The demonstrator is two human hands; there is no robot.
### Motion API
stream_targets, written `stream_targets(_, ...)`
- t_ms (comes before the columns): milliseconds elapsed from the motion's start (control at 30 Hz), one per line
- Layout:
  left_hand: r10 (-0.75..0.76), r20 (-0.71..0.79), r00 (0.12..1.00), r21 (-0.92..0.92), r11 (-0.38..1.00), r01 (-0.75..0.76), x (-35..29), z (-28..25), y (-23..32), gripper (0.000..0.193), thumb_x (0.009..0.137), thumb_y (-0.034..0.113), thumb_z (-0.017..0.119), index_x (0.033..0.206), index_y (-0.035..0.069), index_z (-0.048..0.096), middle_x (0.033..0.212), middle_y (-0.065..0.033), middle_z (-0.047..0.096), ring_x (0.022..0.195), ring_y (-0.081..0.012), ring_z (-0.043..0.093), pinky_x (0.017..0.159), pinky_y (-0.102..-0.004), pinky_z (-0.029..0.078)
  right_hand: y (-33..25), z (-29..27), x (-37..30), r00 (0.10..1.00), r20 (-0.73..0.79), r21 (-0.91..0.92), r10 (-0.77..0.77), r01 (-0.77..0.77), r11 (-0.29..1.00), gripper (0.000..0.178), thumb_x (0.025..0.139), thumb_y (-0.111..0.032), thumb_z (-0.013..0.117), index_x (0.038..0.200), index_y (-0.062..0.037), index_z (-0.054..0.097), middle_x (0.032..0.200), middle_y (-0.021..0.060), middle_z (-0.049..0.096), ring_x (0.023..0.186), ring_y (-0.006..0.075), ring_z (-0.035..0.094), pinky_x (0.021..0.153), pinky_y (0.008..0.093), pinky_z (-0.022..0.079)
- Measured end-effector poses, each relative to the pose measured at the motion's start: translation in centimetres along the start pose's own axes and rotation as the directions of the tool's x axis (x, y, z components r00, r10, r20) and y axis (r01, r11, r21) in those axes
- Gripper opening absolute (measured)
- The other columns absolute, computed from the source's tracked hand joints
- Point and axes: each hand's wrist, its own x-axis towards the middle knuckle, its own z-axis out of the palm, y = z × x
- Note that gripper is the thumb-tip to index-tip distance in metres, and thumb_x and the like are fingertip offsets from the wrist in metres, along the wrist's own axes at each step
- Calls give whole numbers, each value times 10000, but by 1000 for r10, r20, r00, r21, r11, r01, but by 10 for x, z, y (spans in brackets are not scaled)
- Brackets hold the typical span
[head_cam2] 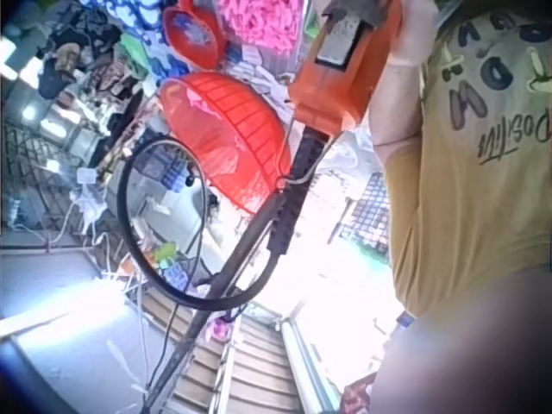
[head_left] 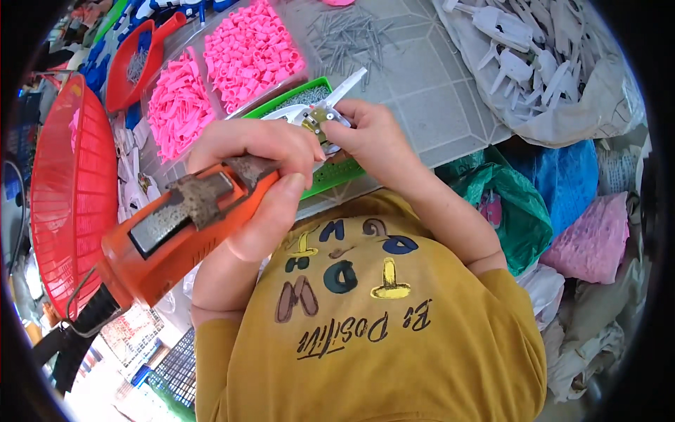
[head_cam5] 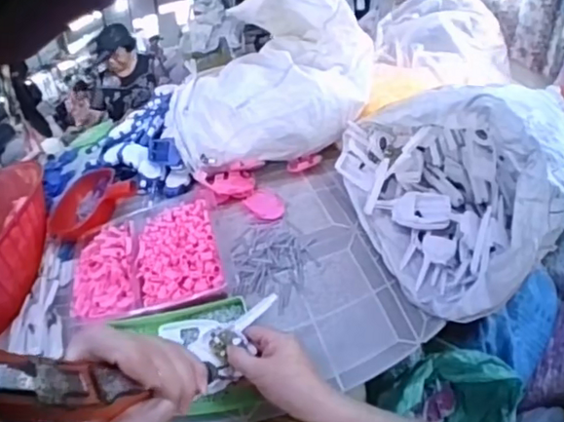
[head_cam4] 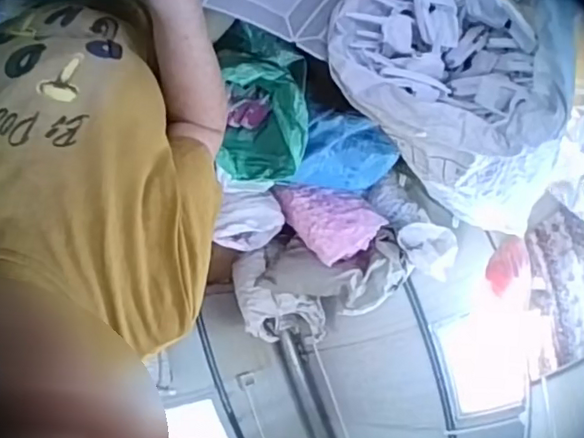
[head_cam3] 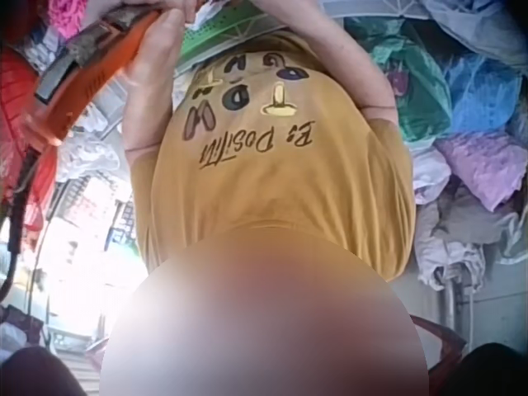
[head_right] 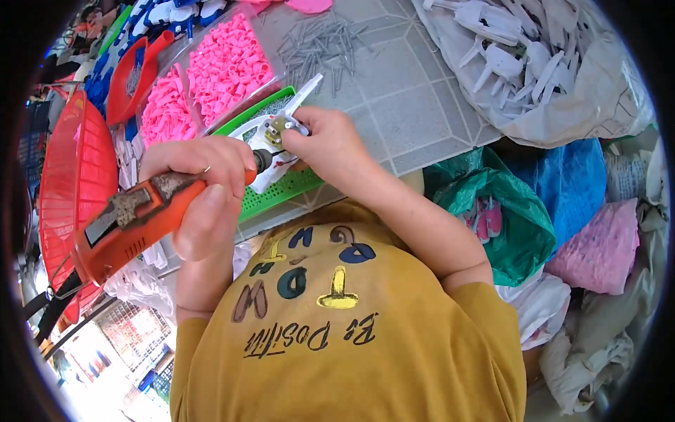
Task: Assembling plastic toy walkie-talkies by fitting internal electronic components and applying glue to the housing.
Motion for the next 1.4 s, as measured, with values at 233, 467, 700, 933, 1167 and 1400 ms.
stream_targets(233, 210, -23, 977, 61, 976, -209, -6, 3, 14, 310, 853, 129, 697, 1095, 64, 516, 695, -58, 560, 620, -211, 571, 686, -419, 511, -2, -9, -7, 992, 16, -14, -126, 126, 992, 276, 892, -97, 603, 1144, 13, 631, 970, 49, 678, 824, 94, 639, 698, 243, 549)
stream_targets(467, 138, 346, 928, -163, 983, -85, -4, -29, 18, 355, 695, 294, 869, 824, 22, 681, 670, -58, 592, 601, -234, 569, 624, -408, 506, -30, -36, -32, 983, -102, 161, -155, 170, 972, 376, 863, -51, 617, 1230, -19, 536, 1029, 63, 673, 889, 104, 630, 772, 284, 521)
stream_targets(700, -9, 641, 767, -380, 865, 328, -6, -35, 3, 754, 772, 773, 623, 886, 31, 694, 821, -82, 546, 821, -262, 502, 845, -473, 460, -43, -43, -38, 999, -15, 537, -51, 51, 842, 301, 876, -117, 568, 1143, 20, 602, 993, 120, 689, 869, 194, 695, 751, 313, 573)
stream_targets(933, -42, -65, 997, 610, 789, 73, 23, 0, -30, 225, 761, 30, 722, 974, 11, 653, 888, -56, 629, 773, -131, 604, 681, -282, 495, -38, -26, -49, 997, -73, 516, 22, 19, 856, 337, 911, -147, 502, 1199, 17, 559, 1043, 128, 674, 860, 214, 696, 746, 330, 575)
stream_targets(1167, -176, -109, 978, 623, 755, 206, 32, 12, -43, 221, 719, 76, 753, 909, 7, 665, 843, -78, 643, 726, -155, 630, 653, -284, 512, -19, -15, -51, 973, -136, 252, -188, 217, 943, 303, 958, -68, 471, 1254, -37, 530, 1100, 59, 629, 1050, 114, 592, 896, 283, 497)
stream_targets(1400, -163, -170, 972, 589, 774, 233, 32, 19, -41, 183, 713, 60, 743, 858, -14, 660, 811, -76, 633, 709, -141, 632, 628, -274, 528, -13, -13, -50, 957, -154, 124, -247, 266, 956, 279, 963, -27, 499, 1241, -24, 515, 1116, 56, 609, 1029, 91, 583, 919, 272, 504)
